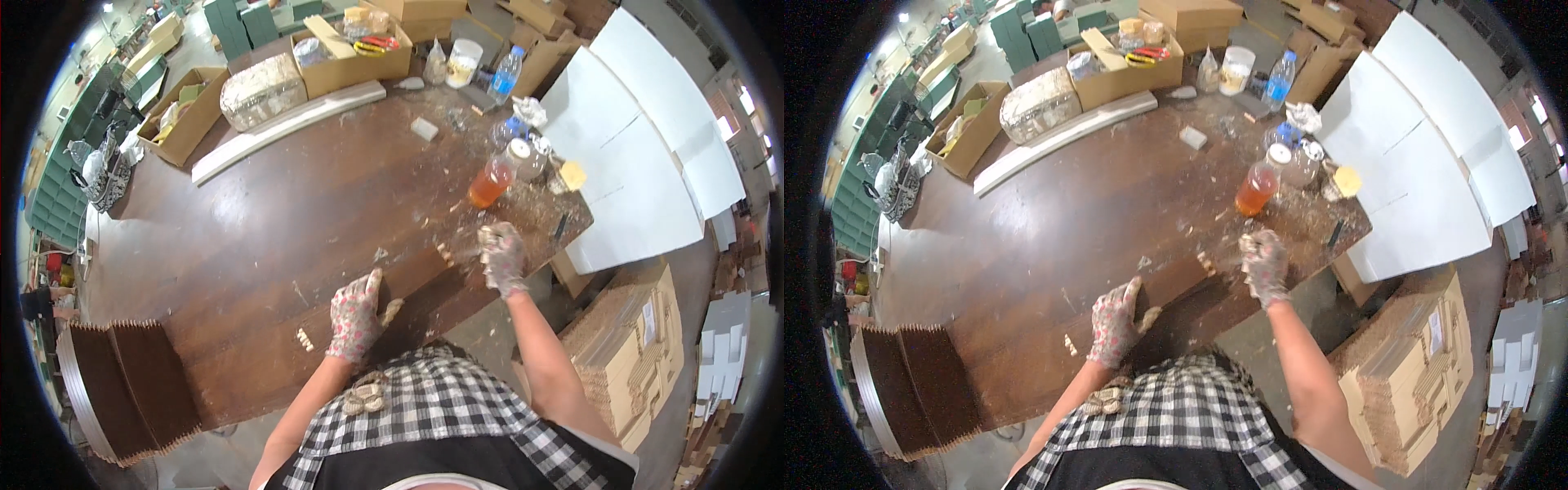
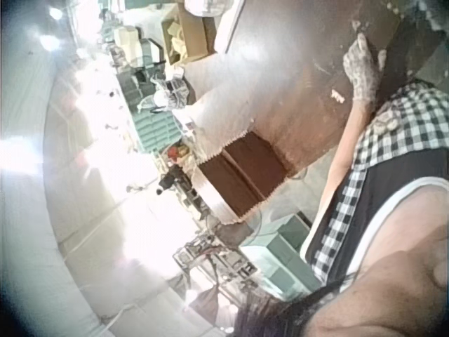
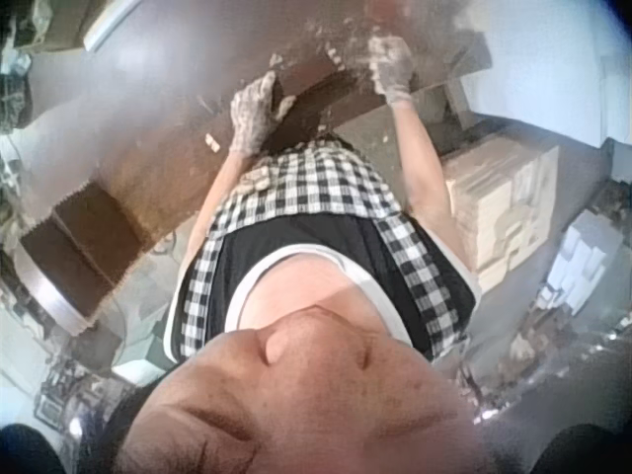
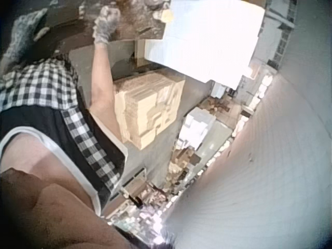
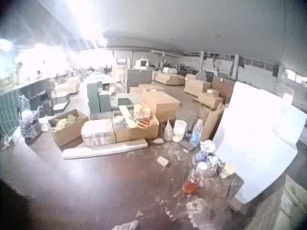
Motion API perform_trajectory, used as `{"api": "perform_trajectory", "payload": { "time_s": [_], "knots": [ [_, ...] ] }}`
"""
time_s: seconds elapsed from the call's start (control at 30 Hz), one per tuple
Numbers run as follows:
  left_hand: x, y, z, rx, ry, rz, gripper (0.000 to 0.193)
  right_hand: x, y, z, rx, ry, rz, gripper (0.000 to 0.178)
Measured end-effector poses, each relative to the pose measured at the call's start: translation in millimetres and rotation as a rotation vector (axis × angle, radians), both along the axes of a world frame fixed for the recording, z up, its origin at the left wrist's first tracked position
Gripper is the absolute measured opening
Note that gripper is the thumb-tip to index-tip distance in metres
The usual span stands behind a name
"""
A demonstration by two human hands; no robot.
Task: Applying glue and assembling wooden slats into a larger furniture component on a workbench.
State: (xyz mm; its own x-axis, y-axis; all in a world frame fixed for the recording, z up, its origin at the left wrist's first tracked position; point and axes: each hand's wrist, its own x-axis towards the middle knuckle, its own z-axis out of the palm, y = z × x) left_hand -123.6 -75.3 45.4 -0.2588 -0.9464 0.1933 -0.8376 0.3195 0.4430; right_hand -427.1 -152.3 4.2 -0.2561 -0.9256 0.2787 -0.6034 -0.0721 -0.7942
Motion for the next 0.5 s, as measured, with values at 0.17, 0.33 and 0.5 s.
{"api": "perform_trajectory", "payload": {
  "time_s": [0.17,0.33,0.5],
  "knots": [
    [8,5,1,0.014,-0.024,0.030,0.062,-13,-28,119,0.126,-0.306,-0.073,0.005],
    [2,-1,5,0.038,-0.035,0.016,0.064,-19,-27,99,0.206,-0.653,0.061,0.008],
    [2,-2,5,0.010,-0.030,-0.022,0.068,-60,-29,29,0.159,-0.521,-0.035,0.011]
  ]
}}
